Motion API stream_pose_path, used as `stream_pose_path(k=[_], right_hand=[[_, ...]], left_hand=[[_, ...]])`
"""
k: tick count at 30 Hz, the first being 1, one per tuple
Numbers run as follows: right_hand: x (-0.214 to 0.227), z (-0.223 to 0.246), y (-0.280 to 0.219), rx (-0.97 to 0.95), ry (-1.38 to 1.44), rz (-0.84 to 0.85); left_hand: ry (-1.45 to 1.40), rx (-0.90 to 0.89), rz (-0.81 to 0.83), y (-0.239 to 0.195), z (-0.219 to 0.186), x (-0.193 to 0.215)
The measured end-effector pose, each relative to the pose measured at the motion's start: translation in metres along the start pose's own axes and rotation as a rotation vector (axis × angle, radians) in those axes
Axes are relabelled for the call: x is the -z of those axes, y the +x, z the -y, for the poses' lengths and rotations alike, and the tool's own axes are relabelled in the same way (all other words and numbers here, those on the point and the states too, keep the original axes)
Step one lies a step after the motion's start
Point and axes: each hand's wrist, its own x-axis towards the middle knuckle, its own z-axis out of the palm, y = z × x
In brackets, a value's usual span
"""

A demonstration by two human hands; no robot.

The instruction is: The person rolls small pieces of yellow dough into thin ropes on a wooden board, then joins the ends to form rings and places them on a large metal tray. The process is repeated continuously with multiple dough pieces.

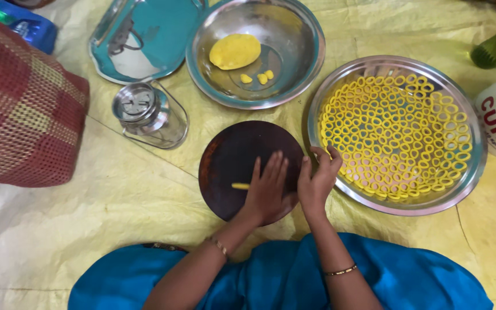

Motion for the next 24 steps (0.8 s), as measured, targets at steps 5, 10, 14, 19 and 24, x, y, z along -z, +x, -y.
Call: stream_pose_path(k=[5,10,14,19,24], right_hand=[[-0.003,-0.002,0.002,-0.006,0.131,-0.006],[-0.002,-0.003,0.005,-0.013,0.145,0.006],[-0.004,-0.005,0.003,0.011,0.187,0.03],[-0.002,-0.006,0.003,-0.017,0.198,0.04],[0.001,-0.004,0.001,-0.007,0.196,0.028]], left_hand=[[-0.148,0.046,-0.046,0.092,0.042,-0.034],[-0.119,0.034,-0.049,0.116,0.05,-0.042],[-0.048,-0.018,0.09,0.076,0.033,-0.025],[-0.011,-0.09,0.217,0.003,0.001,0.01],[0.009,-0.138,0.224,-0.058,-0.02,0.032]])
